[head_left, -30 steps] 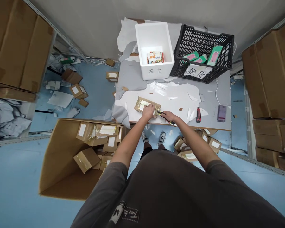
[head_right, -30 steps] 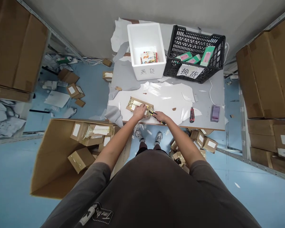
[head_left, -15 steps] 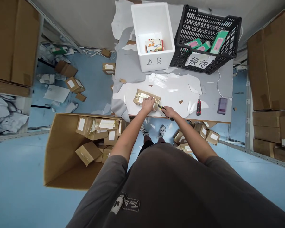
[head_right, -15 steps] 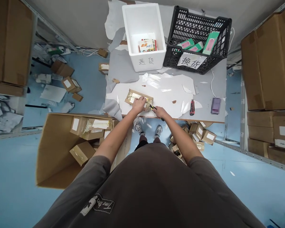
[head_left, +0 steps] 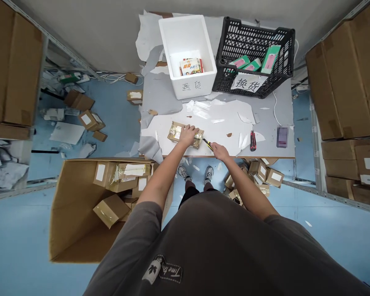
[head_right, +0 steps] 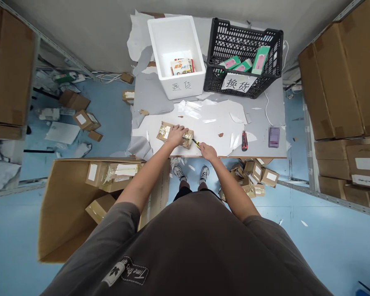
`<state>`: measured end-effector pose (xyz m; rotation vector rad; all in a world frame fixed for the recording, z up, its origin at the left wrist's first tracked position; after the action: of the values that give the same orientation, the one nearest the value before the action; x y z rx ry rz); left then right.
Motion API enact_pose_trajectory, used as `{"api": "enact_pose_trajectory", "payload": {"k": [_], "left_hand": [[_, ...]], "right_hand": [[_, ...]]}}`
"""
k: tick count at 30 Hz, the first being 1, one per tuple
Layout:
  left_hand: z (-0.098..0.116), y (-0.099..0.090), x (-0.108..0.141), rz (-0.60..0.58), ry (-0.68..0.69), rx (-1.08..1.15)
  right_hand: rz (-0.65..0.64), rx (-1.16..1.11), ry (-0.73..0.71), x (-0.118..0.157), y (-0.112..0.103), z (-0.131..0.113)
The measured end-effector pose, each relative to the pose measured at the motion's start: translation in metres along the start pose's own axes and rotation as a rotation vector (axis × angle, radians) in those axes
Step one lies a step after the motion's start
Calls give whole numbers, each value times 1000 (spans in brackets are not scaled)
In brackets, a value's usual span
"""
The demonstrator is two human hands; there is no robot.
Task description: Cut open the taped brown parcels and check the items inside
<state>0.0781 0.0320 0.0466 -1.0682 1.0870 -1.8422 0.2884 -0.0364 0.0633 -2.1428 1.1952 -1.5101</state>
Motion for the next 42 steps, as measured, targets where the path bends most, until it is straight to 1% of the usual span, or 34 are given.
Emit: {"api": "enact_pose_trajectory", "payload": {"k": [3,10,15,19,24,32,36,42], "left_hand": [[1,8,-3,-14,16,23],[-13,32,5,0,87,59],[-17,50,15,70,88,120],[-17,61,17,103,88,162],[-16,64,19,114,95,166],[-15,62,19,123,87,180],[-16,64,20,136,94,176],[-19,68,18,129,71,179]], "right_hand": [[44,108,-61,-6,-2,1],[121,351,-218,-21,-9,-6],[191,571,-378,-28,-11,-16],[210,665,-437,-27,-10,-15],[203,707,-461,-25,-6,-18],[216,687,-404,-19,-5,-12],[204,683,-437,-26,-5,-17],[184,678,-499,-35,-13,-20]]}}
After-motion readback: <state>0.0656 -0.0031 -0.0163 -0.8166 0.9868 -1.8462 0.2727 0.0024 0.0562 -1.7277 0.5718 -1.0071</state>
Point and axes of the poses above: each hand's wrist, its own x-axis away from the middle knuckle, its own y-axis out of the palm, z = x × y, the point moved 5 cm from there along -x, towards the middle knuckle, and after that the axes turned 1 degree about y, right-handed, at the moved point
